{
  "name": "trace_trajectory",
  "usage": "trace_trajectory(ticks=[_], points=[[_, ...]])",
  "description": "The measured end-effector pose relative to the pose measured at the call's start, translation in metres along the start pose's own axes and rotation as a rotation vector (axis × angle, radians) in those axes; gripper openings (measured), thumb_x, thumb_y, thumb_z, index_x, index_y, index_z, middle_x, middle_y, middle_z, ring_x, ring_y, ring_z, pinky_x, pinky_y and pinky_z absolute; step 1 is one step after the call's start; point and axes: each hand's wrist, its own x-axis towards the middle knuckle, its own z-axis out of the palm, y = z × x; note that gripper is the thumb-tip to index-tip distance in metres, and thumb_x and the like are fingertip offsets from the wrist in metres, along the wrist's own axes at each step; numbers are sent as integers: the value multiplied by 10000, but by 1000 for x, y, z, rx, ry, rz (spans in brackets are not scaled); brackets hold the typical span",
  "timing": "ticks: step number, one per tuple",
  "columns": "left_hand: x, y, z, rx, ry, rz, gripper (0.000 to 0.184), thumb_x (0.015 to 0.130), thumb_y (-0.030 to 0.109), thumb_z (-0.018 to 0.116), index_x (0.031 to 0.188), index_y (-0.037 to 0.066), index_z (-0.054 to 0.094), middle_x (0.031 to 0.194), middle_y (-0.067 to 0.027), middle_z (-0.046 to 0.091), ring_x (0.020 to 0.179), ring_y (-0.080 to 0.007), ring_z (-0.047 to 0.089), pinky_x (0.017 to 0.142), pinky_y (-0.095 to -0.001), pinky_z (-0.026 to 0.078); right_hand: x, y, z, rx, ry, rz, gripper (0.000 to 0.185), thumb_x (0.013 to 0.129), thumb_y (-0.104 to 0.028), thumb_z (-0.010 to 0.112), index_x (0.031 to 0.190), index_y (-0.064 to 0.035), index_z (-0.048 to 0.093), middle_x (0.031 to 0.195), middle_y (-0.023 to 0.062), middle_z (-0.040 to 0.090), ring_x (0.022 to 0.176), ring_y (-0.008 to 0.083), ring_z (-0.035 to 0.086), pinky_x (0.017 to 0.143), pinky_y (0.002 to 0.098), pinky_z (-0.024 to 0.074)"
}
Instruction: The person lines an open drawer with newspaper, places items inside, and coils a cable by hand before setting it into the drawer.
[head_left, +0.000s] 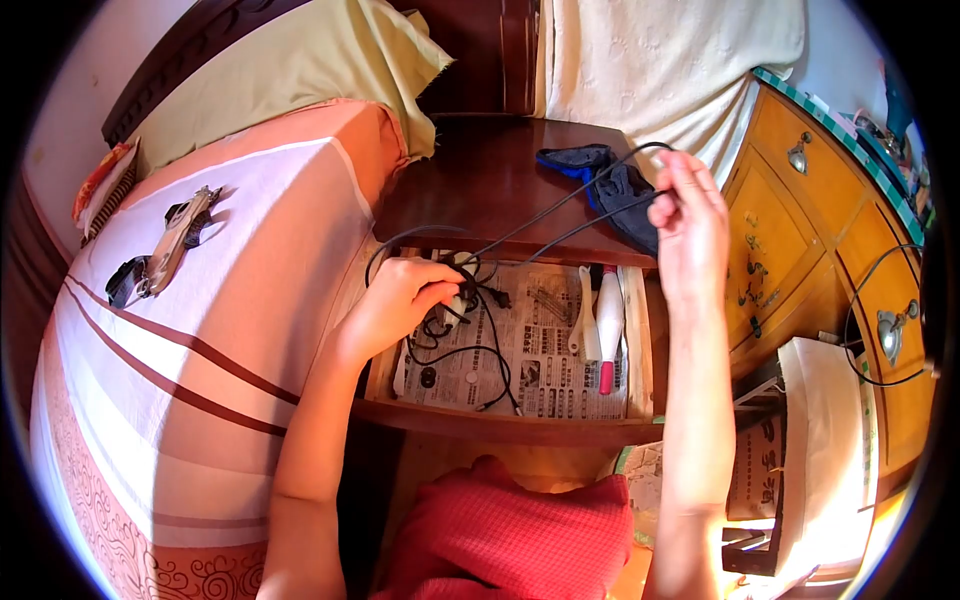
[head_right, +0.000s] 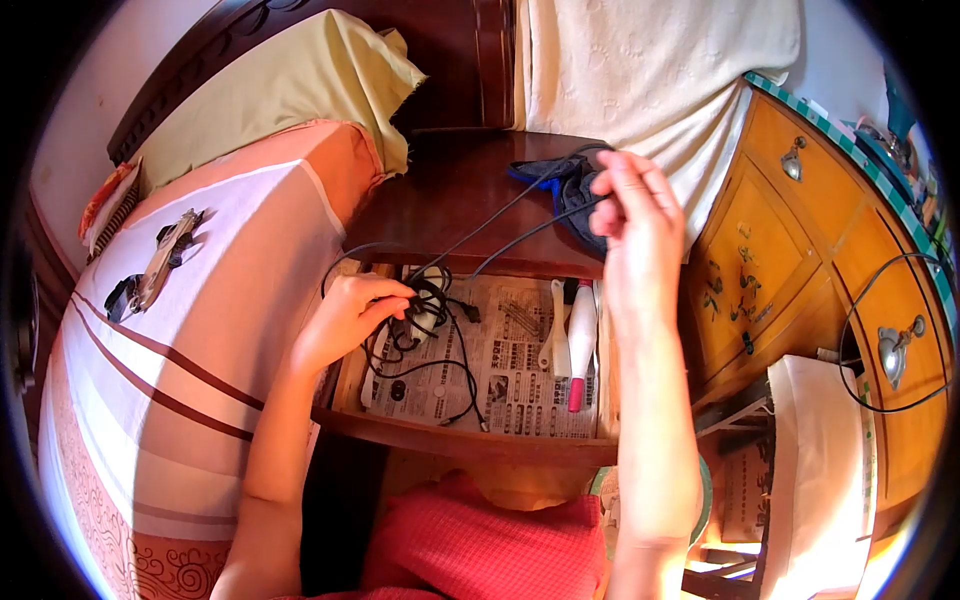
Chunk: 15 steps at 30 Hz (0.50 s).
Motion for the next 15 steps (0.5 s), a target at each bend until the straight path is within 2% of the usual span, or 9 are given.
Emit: trace_trajectory(ticks=[3, 4, 6, 7, 10, 11, 12, 14, 15], points=[[0, 2, -8, -82, 46, 4, 129, 829, 78, 617, 867, -45, 627, 702, -113, 613, 647, -165, 576, 599, -285, 447, 9, -16, -25, 65, -8, -85, 187, 889, -158, 562, 995, -8, 598, 773, 8, 576, 711, 87, 508, 683, 223, 413], [1, 2, -18, -52, 29, -12, 159, 841, 122, 622, 862, -35, 634, 704, -102, 610, 649, -135, 556, 598, -274, 439, 10, -23, -21, 79, 176, -86, 212, 887, -172, 567, 1022, -10, 582, 739, -4, 549, 703, 95, 503, 712, 234, 412], [1, -14, -31, 95, 56, -95, 182, 849, 156, 624, 875, -24, 635, 704, -85, 617, 657, -120, 548, 604, -260, 435, 18, -36, -56, 241, 60, -97, 215, 889, -176, 566, 1027, -13, 571, 706, -15, 517, 705, 87, 490, 718, 234, 404], [1, -23, -31, -72, 15, -184, 202, 857, 168, 620, 952, -9, 645, 754, -62, 643, 679, -103, 555, 624, -243, 439, 18, -43, -65, 172, -54, -100, 193, 899, -181, 553, 1008, -23, 574, 678, -24, 484, 661, 80, 470, 679, 241, 411], [5, -33, -21, -130, -131, -150, 230, 869, 169, 608, 1017, -2, 646, 825, -49, 663, 738, -98, 576, 676, -240, 459, 4, -34, -53, 39, -66, 15, 179, 911, -188, 539, 1000, -37, 576, 707, -16, 518, 612, 76, 456, 624, 245, 415], [6, -35, -9, -209, -163, -117, 290, 892, 170, 578, 1135, 15, 602, 929, -70, 660, 851, -103, 581, 769, -250, 461, 1, -29, -45, 39, -104, 50, 175, 921, -189, 525, 1010, -47, 575, 743, -2, 545, 583, 79, 452, 582, 243, 414], [8, -28, 0, -211, -164, -116, 290, 892, 170, 578, 1135, 15, 602, 929, -70, 660, 851, -103, 581, 769, -250, 461, 0, -24, -40, 65, -159, 53, 172, 929, -187, 511, 1015, -48, 567, 826, 34, 598, 600, 84, 469, 593, 246, 428], [12, -16, 16, -505, -265, -58, 354, 909, 179, 554, 1228, 27, 531, 1002, -96, 643, 941, -123, 566, 845, -267, 441, -1, -19, -27, 119, -140, 39, 165, 938, -187, 494, 1018, -56, 554, 919, 74, 631, 620, 93, 492, 621, 258, 450], [13, -17, 25, -443, -353, -58, 382, 917, 173, 543, 1268, 29, 493, 1027, -82, 634, 979, -123, 545, 860, -276, 432, -1, -17, -24, 119, -175, 11, 150, 944, -190, 482, 1005, -68, 546, 1005, 112, 637, 648, 105, 519, 652, 270, 466]])
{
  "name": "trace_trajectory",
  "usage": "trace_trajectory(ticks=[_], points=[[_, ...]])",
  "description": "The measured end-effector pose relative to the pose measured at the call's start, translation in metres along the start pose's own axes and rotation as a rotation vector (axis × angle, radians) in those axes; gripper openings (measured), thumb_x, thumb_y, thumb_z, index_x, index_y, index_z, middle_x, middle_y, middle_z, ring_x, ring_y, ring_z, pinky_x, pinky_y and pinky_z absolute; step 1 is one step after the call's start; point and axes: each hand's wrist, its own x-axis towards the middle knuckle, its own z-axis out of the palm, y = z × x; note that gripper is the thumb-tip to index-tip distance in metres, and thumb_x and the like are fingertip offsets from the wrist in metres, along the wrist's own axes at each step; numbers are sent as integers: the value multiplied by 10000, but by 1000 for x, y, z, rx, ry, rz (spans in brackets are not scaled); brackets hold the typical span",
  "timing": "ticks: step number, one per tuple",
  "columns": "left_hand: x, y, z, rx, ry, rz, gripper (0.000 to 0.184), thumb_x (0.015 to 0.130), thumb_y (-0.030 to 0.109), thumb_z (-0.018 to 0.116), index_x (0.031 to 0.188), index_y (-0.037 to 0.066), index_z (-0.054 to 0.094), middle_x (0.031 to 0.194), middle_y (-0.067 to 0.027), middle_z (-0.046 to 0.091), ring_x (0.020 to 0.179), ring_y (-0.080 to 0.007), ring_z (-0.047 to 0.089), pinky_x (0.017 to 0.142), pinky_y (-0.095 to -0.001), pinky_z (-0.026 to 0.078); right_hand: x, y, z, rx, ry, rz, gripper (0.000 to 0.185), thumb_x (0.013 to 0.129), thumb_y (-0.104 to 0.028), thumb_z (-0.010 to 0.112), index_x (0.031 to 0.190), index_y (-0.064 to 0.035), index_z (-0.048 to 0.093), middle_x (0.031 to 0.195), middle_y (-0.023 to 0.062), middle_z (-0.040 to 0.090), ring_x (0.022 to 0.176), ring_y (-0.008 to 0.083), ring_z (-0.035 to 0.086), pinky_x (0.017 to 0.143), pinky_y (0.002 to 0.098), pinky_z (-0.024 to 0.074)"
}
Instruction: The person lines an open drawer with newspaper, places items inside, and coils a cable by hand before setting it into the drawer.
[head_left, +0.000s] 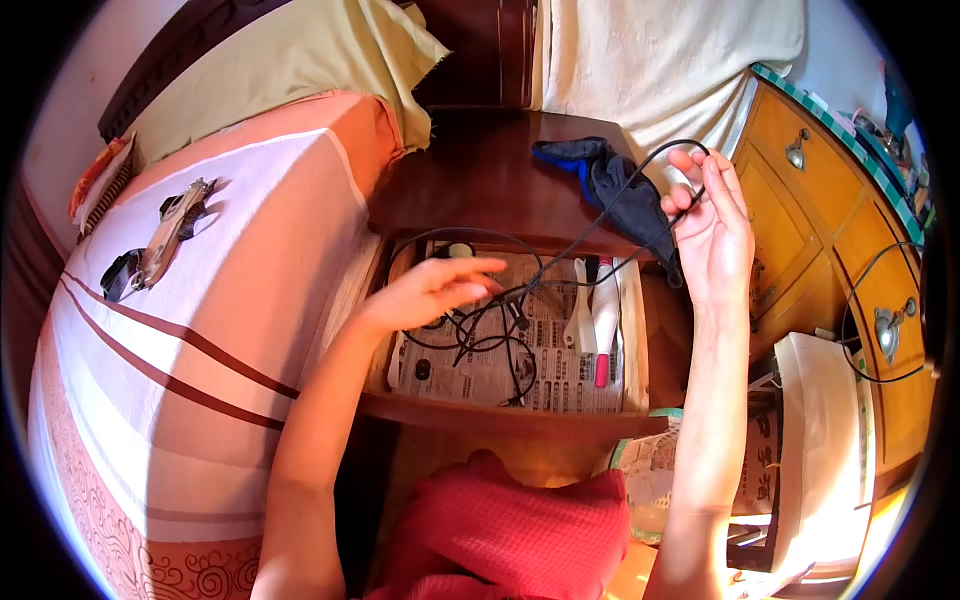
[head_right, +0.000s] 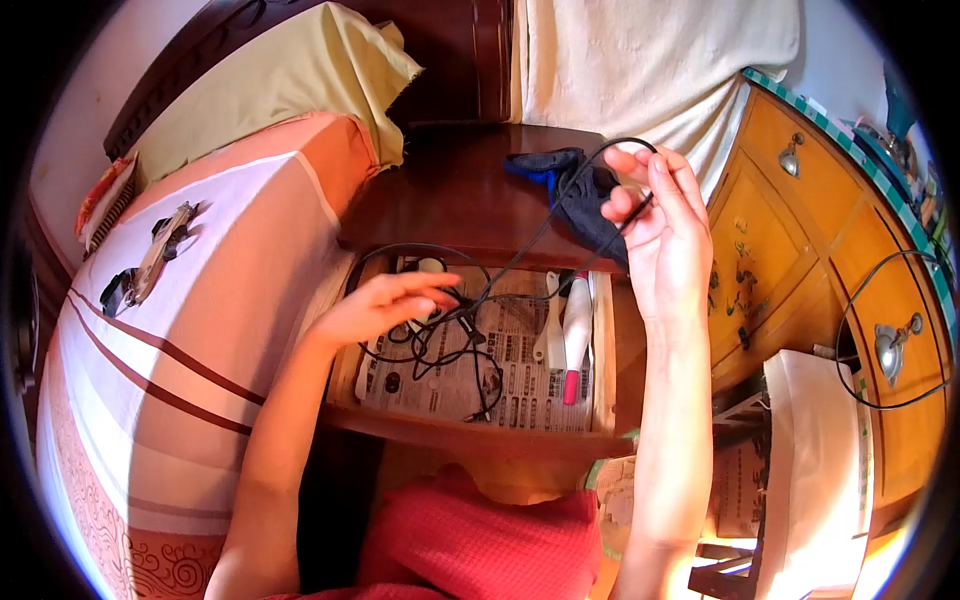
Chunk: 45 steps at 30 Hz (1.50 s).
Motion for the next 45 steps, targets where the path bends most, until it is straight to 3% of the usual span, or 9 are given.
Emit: trace_trajectory(ticks=[7, 11, 19, 25, 31, 33, 37, 41, 45], points=[[5, -11, 18, -198, -125, -76, 306, 900, 128, 564, 1175, -7, 550, 770, -41, 601, 729, -80, 559, 692, -235, 462, -5, 2, -7, -122, -28, 86, 143, 943, -200, 482, 965, -75, 547, 994, 115, 632, 704, 105, 563, 704, 264, 478], [4, 7, 6, 70, 156, -78, 222, 866, 57, 564, 1078, 33, 622, 706, -16, 567, 651, -70, 536, 570, -232, 428, -22, 26, -15, -1958, -110, -381, 331, 809, 40, 446, 1127, 23, 539, 1098, 159, 595, 1057, 281, 548, 932, 400, 424], [10, 28, 0, 639, 188, 176, 183, 788, 67, 585, 955, 25, 648, 880, -161, 652, 821, -330, 613, 727, -399, 475, -49, 42, 73, -1901, -435, -995, 571, 815, -111, 478, 1375, -133, 367, 1466, 29, 284, 1351, 225, 259, 1103, 484, 174], [9, 45, -8, 725, 205, 228, 140, 782, 50, 579, 901, 29, 649, 817, -152, 630, 808, -334, 593, 723, -410, 468, -42, 46, 71, -1421, -687, 37, 334, 844, -322, 550, 872, -18, 685, 831, 171, 667, 901, 349, 608, 1010, 468, 319], [6, 56, -30, 333, 231, 150, 235, 878, 159, 579, 1056, 14, 630, 832, -62, 632, 807, -151, 578, 743, -294, 453, -36, 52, 48, -1053, -473, -251, 537, 657, 182, 372, 1081, -33, 622, 1174, 209, 552, 1077, 317, 549, 882, 340, 451], [0, 63, -42, 130, 269, 79, 227, 903, 139, 546, 1067, 16, 641, 818, -36, 648, 765, -78, 552, 714, -239, 456, -33, 54, 39, -657, -238, -10, 558, 649, 171, 394, 1056, -105, 657, 1283, 152, 482, 1102, 274, 536, 867, 320, 452], [-1, 71, -49, 238, 376, 43, 207, 902, 107, 535, 1059, 29, 646, 792, -33, 641, 688, -58, 516, 618, -211, 435, -35, 54, 32, -1329, -167, -326, 358, 701, 64, 507, 971, -106, 669, 1300, 153, 452, 1163, 278, 474, 934, 365, 399], [8, 82, -50, 229, 510, 132, 195, 895, 69, 523, 1037, 28, 650, 785, -31, 641, 603, -40, 454, 532, -184, 389, -37, 52, 50, -818, 104, -490, 189, 730, 33, 529, 872, -59, 613, 1051, 100, 534, 927, 177, 541, 804, 293, 443], [12, 82, -60, 258, 721, 171, 188, 887, 58, 526, 1025, 19, 648, 771, -26, 638, 564, -44, 433, 510, -185, 382, -43, 77, 13, -1034, -212, 137, 146, 790, -13, 515, 876, -60, 623, 707, 47, 607, 629, 94, 550, 572, 251, 437]])
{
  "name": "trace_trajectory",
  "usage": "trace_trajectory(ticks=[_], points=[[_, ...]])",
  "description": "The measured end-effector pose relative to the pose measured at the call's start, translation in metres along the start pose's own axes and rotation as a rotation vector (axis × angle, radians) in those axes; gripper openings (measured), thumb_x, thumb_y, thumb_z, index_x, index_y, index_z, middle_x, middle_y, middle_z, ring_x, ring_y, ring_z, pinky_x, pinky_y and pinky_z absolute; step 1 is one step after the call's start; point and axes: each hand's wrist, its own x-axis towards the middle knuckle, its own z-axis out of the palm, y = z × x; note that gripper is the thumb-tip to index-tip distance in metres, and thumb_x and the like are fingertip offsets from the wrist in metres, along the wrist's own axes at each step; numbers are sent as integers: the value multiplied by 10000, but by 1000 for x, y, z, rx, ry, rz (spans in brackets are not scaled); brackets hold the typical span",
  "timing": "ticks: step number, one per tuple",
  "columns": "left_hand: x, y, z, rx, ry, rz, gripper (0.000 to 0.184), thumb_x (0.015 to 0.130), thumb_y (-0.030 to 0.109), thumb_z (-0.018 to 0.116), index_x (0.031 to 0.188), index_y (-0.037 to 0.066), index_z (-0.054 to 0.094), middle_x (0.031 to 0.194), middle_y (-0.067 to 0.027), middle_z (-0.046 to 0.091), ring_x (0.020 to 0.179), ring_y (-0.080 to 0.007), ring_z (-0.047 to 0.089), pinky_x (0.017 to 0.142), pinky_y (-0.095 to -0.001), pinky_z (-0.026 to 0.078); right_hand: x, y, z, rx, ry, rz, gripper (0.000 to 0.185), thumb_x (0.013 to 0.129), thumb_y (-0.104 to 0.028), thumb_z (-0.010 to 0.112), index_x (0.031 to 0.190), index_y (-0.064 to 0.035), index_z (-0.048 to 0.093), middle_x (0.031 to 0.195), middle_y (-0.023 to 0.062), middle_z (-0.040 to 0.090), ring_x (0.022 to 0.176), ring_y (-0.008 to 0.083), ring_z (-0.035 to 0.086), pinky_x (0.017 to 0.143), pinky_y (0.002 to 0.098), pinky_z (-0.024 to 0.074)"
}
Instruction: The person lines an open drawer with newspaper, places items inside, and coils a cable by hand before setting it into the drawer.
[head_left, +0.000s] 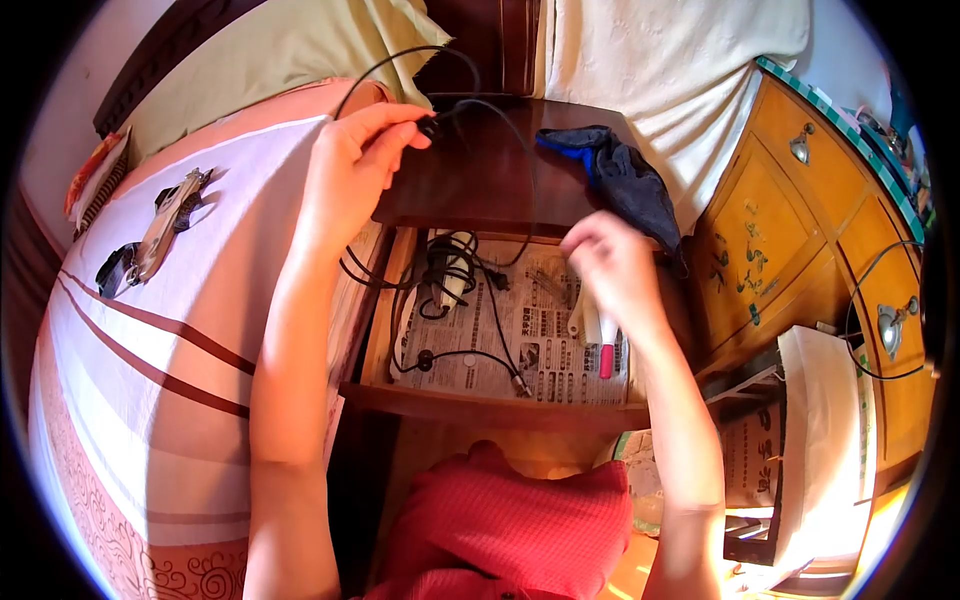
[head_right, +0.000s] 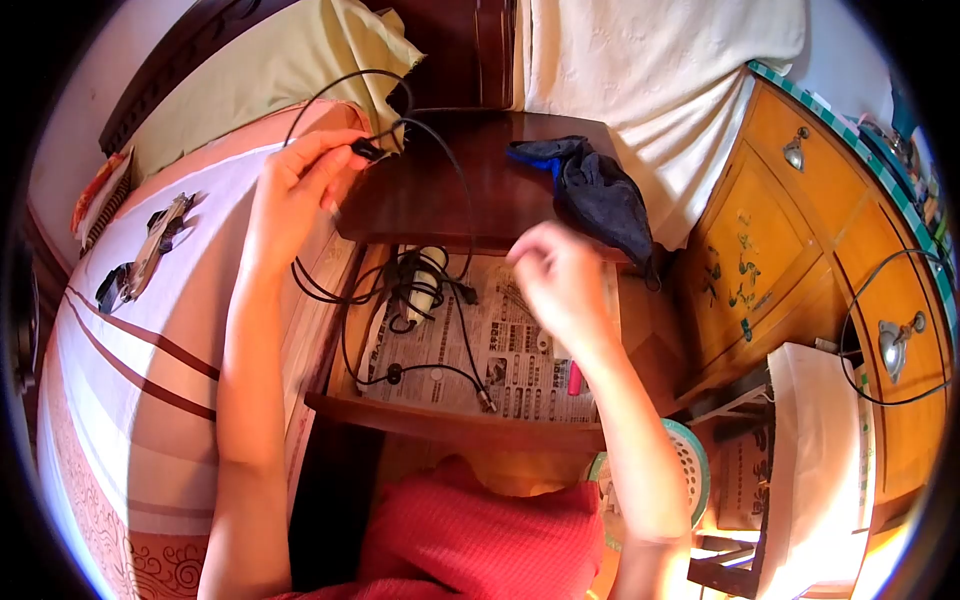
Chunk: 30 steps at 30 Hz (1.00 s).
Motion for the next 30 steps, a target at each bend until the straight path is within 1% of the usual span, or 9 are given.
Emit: trace_trajectory(ticks=[2, 3, 8, 10, 14, 16, 21, 24, 30], points=[[-3, 3, -1, 45, 22, -36, 183, 888, 63, 530, 1020, 16, 649, 769, -24, 637, 559, -45, 436, 508, -190, 387, -11, 11, 23, -439, -514, 228, 197, 816, -104, 567, 994, -92, 649, 1034, 120, 646, 982, 232, 611, 872, 366, 464], [-5, 2, 0, 29, 0, -51, 182, 889, 64, 527, 1016, 13, 648, 771, -24, 638, 562, -45, 441, 509, -194, 393, -11, 18, 38, -473, -776, 375, 213, 827, -135, 586, 1026, -88, 645, 1083, 138, 623, 1015, 225, 590, 920, 344, 445], [-9, 7, 7, -3, -12, -44, 180, 893, 62, 519, 1009, 5, 644, 774, -30, 637, 570, -44, 456, 519, -204, 413, -8, 25, 87, -839, -1052, 336, 324, 850, -127, 582, 1147, -1, 580, 1088, 215, 603, 955, 286, 609, 838, 361, 501], [-7, 10, 5, -39, 5, -17, 183, 895, 62, 518, 1015, 0, 641, 771, -34, 635, 571, -45, 458, 524, -202, 414, 7, -3, 69, -352, -795, 417, 364, 817, -85, 605, 1170, -6, 567, 1091, 184, 613, 958, 255, 612, 854, 346, 491], [-3, 8, 1, -140, 26, 11, 197, 901, 57, 510, 1042, -18, 625, 780, -42, 628, 589, -46, 479, 539, -196, 427, 3, -25, 73, 778, -559, 141, 591, 786, -59, 676, 1311, -91, 406, 1198, 76, 519, 1053, 155, 516, 884, 293, 449], [-3, 11, 9, -217, 48, -18, 198, 903, 54, 508, 1049, -22, 618, 791, -49, 624, 601, -50, 491, 562, -205, 455, 2, -33, 90, 1048, -538, 197, 601, 791, -68, 685, 1300, -69, 366, 1293, 79, 432, 1139, 148, 453, 922, 306, 426], [-3, 3, 16, -400, 81, -91, 194, 913, 44, 497, 1066, -33, 588, 838, -87, 601, 648, -82, 538, 712, -287, 548, 1, -38, 87, 1100, -467, 277, 247, 930, -151, 461, 1145, -29, 472, 923, 96, 621, 832, 157, 612, 757, 275, 525], [-5, -4, 7, -466, 151, -151, 202, 913, 44, 500, 1086, -37, 566, 852, -88, 600, 670, -104, 563, 710, -287, 538, 6, -20, 60, 924, -278, 276, 189, 912, -115, 424, 1070, -37, 493, 779, 32, 555, 725, 126, 569, 700, 303, 533], [-26, -30, 8, 67, 52, 13, 244, 915, 157, 539, 1093, -1, 483, 782, -135, 649, 725, -147, 656, 618, -268, 476, 25, -6, 6, 1144, -77, 305, 216, 956, -208, 439, 1103, -64, 504, 788, 45, 581, 602, 115, 536, 580, 288, 510]])
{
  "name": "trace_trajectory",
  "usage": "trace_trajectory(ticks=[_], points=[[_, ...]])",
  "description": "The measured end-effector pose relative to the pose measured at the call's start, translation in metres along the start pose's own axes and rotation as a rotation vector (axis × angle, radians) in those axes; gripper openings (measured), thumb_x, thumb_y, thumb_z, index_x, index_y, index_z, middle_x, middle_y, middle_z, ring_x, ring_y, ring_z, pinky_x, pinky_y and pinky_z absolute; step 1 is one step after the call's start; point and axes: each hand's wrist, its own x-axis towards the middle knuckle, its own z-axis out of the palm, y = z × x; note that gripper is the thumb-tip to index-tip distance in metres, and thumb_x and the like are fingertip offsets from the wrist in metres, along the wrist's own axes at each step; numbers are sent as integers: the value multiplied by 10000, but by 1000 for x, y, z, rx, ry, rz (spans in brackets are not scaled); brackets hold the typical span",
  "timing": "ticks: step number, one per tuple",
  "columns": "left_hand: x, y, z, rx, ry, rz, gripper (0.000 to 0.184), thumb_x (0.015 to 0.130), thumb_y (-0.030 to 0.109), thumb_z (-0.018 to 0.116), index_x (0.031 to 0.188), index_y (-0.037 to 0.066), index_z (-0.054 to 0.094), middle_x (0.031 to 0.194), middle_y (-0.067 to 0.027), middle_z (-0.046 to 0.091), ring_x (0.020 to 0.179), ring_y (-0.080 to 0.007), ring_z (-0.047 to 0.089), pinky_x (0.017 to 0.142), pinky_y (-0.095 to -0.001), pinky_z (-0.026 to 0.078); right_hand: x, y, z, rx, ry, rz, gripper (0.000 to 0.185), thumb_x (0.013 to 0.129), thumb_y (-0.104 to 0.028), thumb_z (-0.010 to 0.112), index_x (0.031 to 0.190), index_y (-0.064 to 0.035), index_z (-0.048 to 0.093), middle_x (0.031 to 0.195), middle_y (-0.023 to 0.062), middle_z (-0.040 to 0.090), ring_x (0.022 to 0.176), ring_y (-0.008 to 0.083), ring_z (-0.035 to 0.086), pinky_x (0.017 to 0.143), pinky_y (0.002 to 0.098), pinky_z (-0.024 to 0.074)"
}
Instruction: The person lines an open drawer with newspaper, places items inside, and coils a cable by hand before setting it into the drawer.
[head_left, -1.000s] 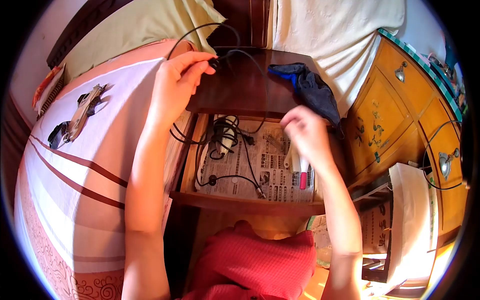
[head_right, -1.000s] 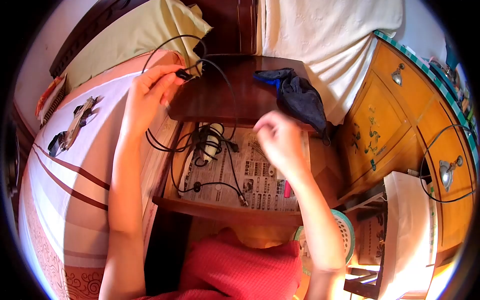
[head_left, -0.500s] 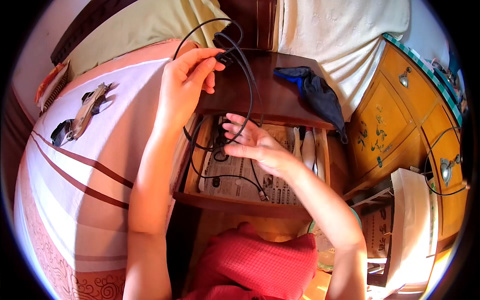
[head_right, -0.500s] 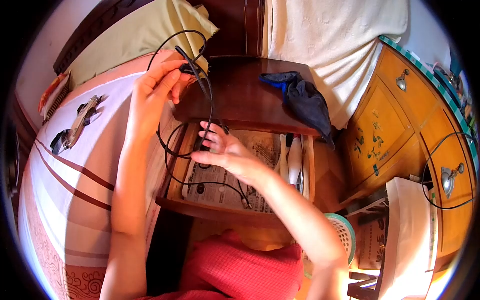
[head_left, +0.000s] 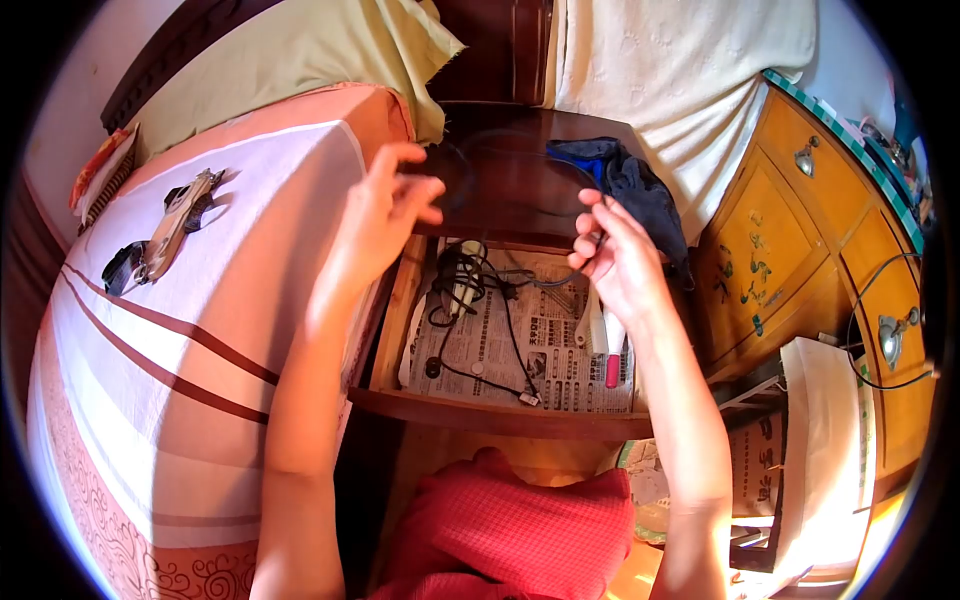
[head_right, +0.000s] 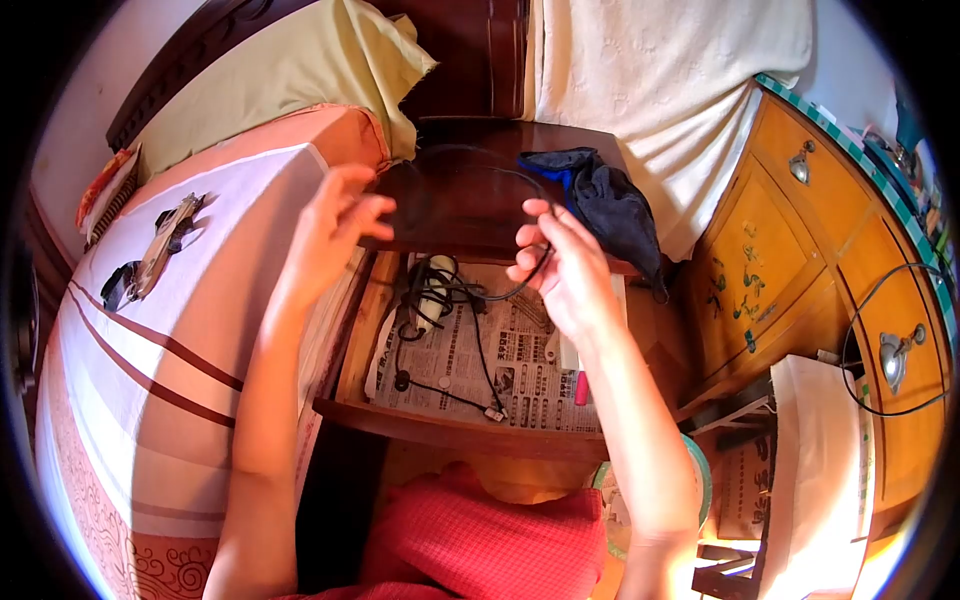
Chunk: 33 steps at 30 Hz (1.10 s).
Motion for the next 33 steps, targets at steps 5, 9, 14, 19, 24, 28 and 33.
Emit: trace_trajectory(ticks=[5, 9, 14, 19, 24, 28, 33], points=[[-32, -13, 14, -20, -522, -132, 363, 870, 309, 598, 1074, 22, 511, 913, -129, 663, 797, -166, 637, 800, -310, 465, -5, -35, 20, -138, -49, -13, 336, 961, -275, 455, 1247, -100, 468, 998, 83, 623, 582, 58, 465, 444, 160, 329], [-42, 6, 37, 102, -574, -151, 214, 885, 205, 564, 943, 4, 608, 956, -59, 655, 977, -133, 574, 960, -316, 374, -9, -47, 34, -284, -197, 24, 334, 960, -272, 465, 1215, -58, 501, 935, 74, 630, 534, 42, 451, 417, 140, 279], [-33, -32, 4, -533, -326, -125, 269, 947, 132, 433, 1029, -43, 620, 1123, -105, 607, 1093, -158, 528, 987, -299, 350, -16, -88, -5, -536, -82, -151, 323, 942, -280, 508, 1087, -8, 604, 700, -24, 504, 494, 18, 317, 416, 147, 219], [-36, -35, -18, -912, -318, -162, 303, 952, 176, 424, 1059, -56, 588, 1117, -138, 607, 1109, -227, 534, 1019, -351, 331, -25, -100, -35, -671, 173, -212, 309, 934, -285, 524, 1066, -20, 614, 696, -43, 475, 498, 13, 322, 423, 157, 220], [-32, -32, -29, -784, -176, -204, 330, 968, 233, 393, 1021, -33, 581, 1042, -145, 617, 1045, -249, 569, 999, -370, 364, -31, -116, -61, -608, 269, -386, 294, 936, -277, 520, 1025, -10, 607, 691, -55, 462, 474, 2, 313, 402, 154, 201], [-26, -50, -40, -897, -7, -299, 305, 978, 255, 392, 897, 9, 553, 883, -99, 595, 895, -244, 616, 867, -367, 476, -38, -128, -70, -593, 314, -404, 302, 940, -277, 513, 1066, -11, 578, 732, -45, 469, 491, 7, 327, 405, 151, 221], [-19, -55, -31, -573, 205, -556, 308, 954, 273, 439, 946, -6, 569, 913, -137, 607, 842, -274, 620, 792, -363, 506, -43, -133, -88, -328, 523, -553, 293, 936, -286, 517, 1060, -29, 582, 835, -15, 520, 644, 63, 437, 481, 154, 278]])
